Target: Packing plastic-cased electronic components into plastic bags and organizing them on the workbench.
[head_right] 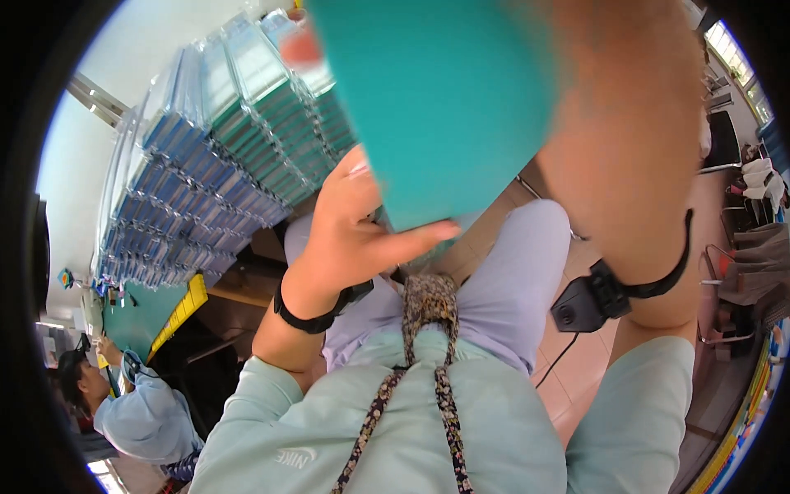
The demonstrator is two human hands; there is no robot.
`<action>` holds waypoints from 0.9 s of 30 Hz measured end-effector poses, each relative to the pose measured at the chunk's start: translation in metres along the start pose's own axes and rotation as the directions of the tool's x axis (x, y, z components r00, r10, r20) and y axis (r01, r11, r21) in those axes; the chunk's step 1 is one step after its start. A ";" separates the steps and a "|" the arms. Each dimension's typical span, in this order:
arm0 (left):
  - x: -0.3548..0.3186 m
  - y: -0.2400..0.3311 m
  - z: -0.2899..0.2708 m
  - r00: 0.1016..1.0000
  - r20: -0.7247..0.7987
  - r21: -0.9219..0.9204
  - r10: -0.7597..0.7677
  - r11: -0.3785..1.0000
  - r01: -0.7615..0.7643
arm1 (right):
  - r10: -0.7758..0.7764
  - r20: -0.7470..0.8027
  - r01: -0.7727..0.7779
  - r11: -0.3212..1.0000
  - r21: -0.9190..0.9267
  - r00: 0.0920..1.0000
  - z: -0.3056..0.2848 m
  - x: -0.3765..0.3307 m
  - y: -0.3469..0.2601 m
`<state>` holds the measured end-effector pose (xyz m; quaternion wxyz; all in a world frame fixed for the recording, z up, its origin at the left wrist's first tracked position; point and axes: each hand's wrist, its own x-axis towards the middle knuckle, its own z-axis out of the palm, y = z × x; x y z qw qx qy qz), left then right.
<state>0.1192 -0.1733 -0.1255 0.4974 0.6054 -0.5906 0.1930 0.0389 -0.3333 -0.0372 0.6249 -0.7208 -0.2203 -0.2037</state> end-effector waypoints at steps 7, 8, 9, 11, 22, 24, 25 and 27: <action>0.038 0.014 -0.029 0.991 -0.014 0.016 0.135 0.991 -0.135 | -0.171 0.073 0.184 0.959 -0.216 0.982 0.006 0.019 -0.002; 0.039 0.013 -0.031 0.989 -0.015 0.029 0.147 0.989 -0.146 | -0.223 0.044 0.227 0.942 -0.248 0.974 0.009 0.021 -0.002; 0.038 0.013 -0.032 0.994 0.008 0.021 0.106 0.994 -0.106 | -0.275 0.017 0.269 0.921 -0.281 0.961 0.012 0.021 -0.002; 0.039 0.015 -0.036 0.997 0.028 0.030 0.076 0.997 -0.076 | -0.331 0.000 0.321 0.915 -0.245 0.943 0.015 0.022 0.002; 0.046 0.020 -0.038 0.987 -0.047 -0.009 0.151 0.988 -0.151 | -0.549 0.109 0.556 0.829 -0.052 0.829 0.019 0.020 0.018; 0.046 0.016 -0.032 0.990 -0.040 0.027 0.132 0.991 -0.131 | -0.578 0.092 0.585 0.804 -0.112 0.811 0.010 0.021 0.016; 0.045 0.017 -0.031 0.994 -0.038 0.064 0.105 0.993 -0.102 | -0.601 0.080 0.606 0.778 -0.165 0.795 0.005 0.020 0.015; 0.045 0.025 -0.029 1.000 -0.019 0.100 0.015 0.995 -0.013 | -0.597 0.007 0.585 0.783 -0.210 0.802 -0.005 0.018 0.006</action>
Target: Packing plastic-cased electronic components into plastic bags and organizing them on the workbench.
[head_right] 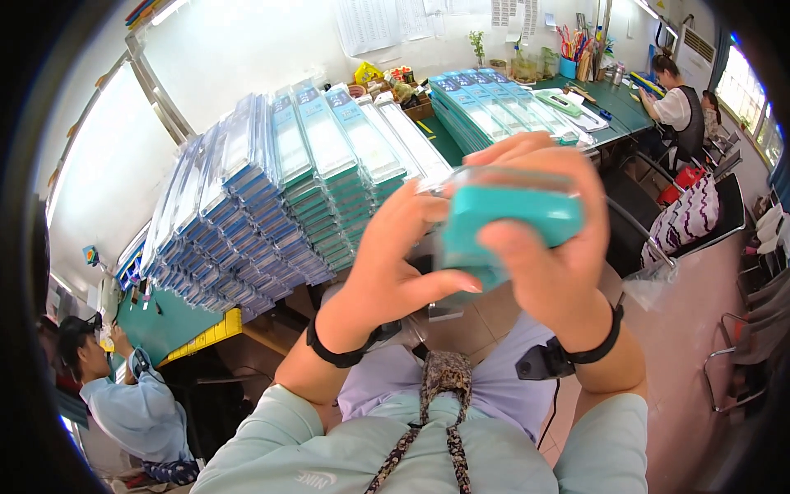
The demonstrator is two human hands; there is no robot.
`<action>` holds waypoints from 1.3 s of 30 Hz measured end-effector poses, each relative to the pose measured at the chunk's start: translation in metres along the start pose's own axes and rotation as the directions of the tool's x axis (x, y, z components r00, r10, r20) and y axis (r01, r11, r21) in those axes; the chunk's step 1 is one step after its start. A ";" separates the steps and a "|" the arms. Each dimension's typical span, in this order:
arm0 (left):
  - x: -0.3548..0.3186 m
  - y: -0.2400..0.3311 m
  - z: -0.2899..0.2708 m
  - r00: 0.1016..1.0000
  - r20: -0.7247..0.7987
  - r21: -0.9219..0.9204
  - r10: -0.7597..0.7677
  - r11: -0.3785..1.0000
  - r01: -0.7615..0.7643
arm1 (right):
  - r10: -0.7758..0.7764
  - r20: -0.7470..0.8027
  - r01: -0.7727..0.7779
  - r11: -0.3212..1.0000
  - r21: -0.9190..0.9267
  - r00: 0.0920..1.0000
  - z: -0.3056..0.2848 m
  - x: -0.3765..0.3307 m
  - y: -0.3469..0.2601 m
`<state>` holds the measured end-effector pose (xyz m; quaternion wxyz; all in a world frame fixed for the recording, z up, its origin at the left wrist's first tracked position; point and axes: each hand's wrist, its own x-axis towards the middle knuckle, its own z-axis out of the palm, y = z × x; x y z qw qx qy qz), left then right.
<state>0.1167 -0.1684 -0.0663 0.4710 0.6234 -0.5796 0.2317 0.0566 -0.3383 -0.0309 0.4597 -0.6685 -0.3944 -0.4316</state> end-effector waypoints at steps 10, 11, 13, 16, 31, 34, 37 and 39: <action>-0.042 -0.002 0.059 0.986 0.044 -0.106 -0.162 0.981 0.165 | -0.060 -0.415 -0.056 0.964 -0.259 0.908 -0.026 0.024 -0.024; -0.042 0.001 0.062 0.980 0.039 -0.134 -0.194 0.971 0.198 | -0.019 -0.370 -0.030 0.991 -0.128 0.929 -0.023 0.026 -0.025; -0.036 0.005 0.063 0.976 0.019 -0.192 -0.217 0.957 0.217 | -0.060 -0.268 0.025 0.991 -0.132 0.962 -0.028 0.030 -0.023; -0.022 0.012 0.058 0.982 -0.069 -0.271 -0.177 0.951 0.152 | -0.138 -0.140 0.121 0.985 -0.127 0.981 -0.030 0.035 -0.020; -0.039 0.048 0.070 0.955 -0.076 -0.371 -0.287 0.897 0.240 | 0.579 -0.073 -0.565 0.811 0.154 0.812 0.005 0.033 -0.043; -0.052 0.044 0.070 0.956 0.024 -0.292 -0.292 0.913 0.286 | 0.794 0.043 -0.789 0.595 0.153 0.607 -0.003 0.029 -0.044; -0.060 0.046 0.075 0.940 0.097 -0.255 -0.327 0.905 0.341 | 0.781 0.193 -0.804 0.574 0.153 0.594 -0.019 0.026 -0.039; -0.061 0.047 0.071 0.930 0.160 -0.231 -0.330 0.904 0.360 | 0.764 0.155 -0.779 0.607 0.156 0.626 -0.017 0.026 -0.043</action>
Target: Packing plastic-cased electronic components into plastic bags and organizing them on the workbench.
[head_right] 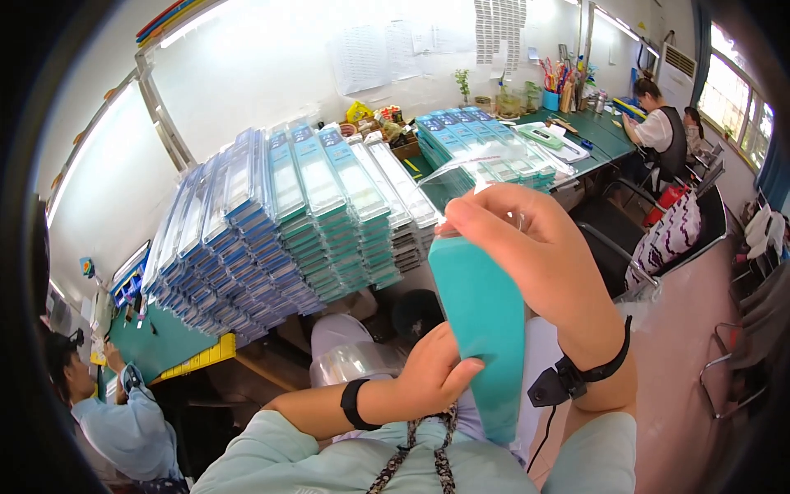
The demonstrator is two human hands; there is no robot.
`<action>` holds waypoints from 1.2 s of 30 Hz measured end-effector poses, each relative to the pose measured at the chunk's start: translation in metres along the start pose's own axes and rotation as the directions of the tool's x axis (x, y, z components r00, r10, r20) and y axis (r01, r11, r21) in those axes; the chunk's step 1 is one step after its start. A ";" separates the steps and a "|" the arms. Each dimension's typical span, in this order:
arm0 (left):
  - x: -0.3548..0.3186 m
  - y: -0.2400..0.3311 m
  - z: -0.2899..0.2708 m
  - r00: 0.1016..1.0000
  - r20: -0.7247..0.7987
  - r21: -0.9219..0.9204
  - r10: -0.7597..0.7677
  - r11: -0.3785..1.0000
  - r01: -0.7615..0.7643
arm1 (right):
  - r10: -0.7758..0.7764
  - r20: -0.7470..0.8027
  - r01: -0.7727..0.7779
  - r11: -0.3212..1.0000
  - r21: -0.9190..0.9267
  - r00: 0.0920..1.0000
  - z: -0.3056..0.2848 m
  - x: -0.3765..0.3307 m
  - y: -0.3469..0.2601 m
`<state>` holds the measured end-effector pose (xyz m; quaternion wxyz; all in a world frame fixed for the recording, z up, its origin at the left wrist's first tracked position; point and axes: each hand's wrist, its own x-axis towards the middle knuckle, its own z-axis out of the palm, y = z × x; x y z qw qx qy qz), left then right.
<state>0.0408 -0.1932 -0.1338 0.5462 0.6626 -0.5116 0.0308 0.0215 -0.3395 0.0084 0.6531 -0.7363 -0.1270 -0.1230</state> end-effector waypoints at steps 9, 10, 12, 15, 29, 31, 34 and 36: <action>0.023 0.018 -0.042 0.994 0.051 0.091 0.096 0.991 -0.100 | -0.209 -0.216 0.227 0.972 0.064 0.954 0.016 -0.014 -0.018; 0.026 0.022 -0.051 0.996 -0.045 0.048 0.079 0.996 -0.077 | -0.252 -0.271 0.277 0.959 0.058 0.929 0.022 -0.015 -0.020; 0.038 0.033 -0.071 0.980 -0.178 0.057 0.083 0.996 -0.074 | -0.270 -0.297 0.290 0.957 0.022 0.916 0.022 -0.016 -0.018; 0.051 0.068 -0.100 0.924 -0.335 0.239 0.181 0.965 -0.103 | -0.305 -0.336 0.310 0.950 -0.040 0.891 0.037 -0.016 -0.023; 0.091 0.091 -0.115 0.808 -0.192 0.661 0.557 0.682 -0.313 | -0.522 -0.193 0.453 0.836 -0.311 0.831 0.049 -0.006 -0.010; 0.092 0.085 -0.115 0.787 -0.202 0.659 0.583 0.675 -0.332 | -0.536 -0.173 0.446 0.810 -0.380 0.826 0.049 -0.005 -0.010; 0.098 0.079 -0.121 0.695 -0.186 0.736 0.695 0.567 -0.370 | -0.510 -0.219 0.398 0.824 -0.404 0.832 0.059 -0.004 -0.007; 0.101 0.079 -0.134 0.519 -0.388 0.797 0.762 0.560 -0.226 | -0.513 -0.200 0.383 0.802 -0.459 0.835 0.057 -0.008 -0.012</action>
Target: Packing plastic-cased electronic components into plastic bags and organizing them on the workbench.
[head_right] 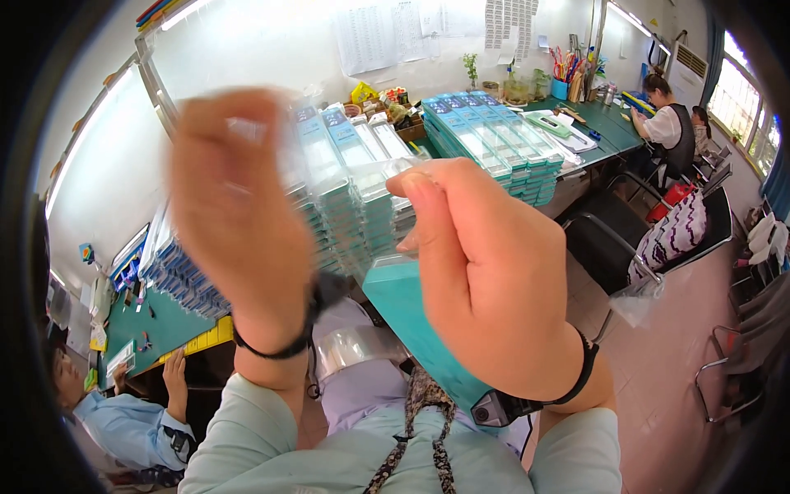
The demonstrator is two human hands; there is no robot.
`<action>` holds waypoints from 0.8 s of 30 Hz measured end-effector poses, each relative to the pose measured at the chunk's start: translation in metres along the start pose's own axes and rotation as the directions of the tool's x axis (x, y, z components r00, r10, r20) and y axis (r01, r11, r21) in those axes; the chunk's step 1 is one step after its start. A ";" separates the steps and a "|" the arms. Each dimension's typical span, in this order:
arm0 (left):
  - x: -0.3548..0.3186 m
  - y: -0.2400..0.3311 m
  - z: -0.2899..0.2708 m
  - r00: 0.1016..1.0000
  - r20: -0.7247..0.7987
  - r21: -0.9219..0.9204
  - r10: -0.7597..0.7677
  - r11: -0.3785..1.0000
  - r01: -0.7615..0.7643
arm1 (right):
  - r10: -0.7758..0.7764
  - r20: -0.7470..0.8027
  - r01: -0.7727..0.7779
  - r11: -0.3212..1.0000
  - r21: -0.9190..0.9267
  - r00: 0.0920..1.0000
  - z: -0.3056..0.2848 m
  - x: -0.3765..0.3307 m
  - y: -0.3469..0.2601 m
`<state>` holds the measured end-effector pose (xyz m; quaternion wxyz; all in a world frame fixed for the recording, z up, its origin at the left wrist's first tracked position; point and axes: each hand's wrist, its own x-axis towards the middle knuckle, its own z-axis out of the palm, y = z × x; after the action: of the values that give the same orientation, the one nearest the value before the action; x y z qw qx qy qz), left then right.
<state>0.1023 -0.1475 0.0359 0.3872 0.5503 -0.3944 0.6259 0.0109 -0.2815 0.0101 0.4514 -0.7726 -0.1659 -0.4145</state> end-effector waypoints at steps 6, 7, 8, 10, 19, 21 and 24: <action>-0.001 -0.022 -0.024 0.900 -0.298 0.131 -0.319 0.920 0.370 | 0.060 -0.032 -0.062 0.997 -0.052 0.998 -0.002 0.002 0.009; -0.008 -0.018 -0.022 0.911 -0.222 0.102 -0.349 0.920 0.378 | 0.081 -0.051 -0.083 0.996 -0.040 0.995 -0.002 0.003 0.011; -0.013 -0.010 -0.023 0.895 -0.076 0.046 -0.439 0.895 0.443 | 0.160 -0.046 -0.158 0.986 0.045 0.986 -0.003 0.002 0.011; -0.030 -0.008 -0.018 0.885 0.086 -0.235 -0.457 0.854 0.463 | 0.190 -0.016 -0.190 0.982 0.017 0.982 -0.007 0.000 0.010; -0.081 0.027 -0.019 0.513 0.695 -0.398 -0.504 0.324 0.858 | 0.144 -0.012 -0.137 0.963 0.233 0.990 -0.008 -0.006 0.019; -0.087 0.034 -0.015 0.481 0.780 -0.479 -0.401 0.113 0.871 | 0.134 -0.006 -0.128 0.960 0.247 0.991 -0.011 -0.007 0.019; -0.090 0.039 -0.011 0.465 0.815 -0.502 -0.345 -0.021 0.865 | 0.204 0.088 -0.222 0.907 0.358 0.975 -0.012 -0.009 0.019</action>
<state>0.0701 -0.1569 -0.0575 0.7499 0.4801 -0.4410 -0.1123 0.0112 -0.3007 -0.0043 0.6254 -0.6984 -0.1657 -0.3059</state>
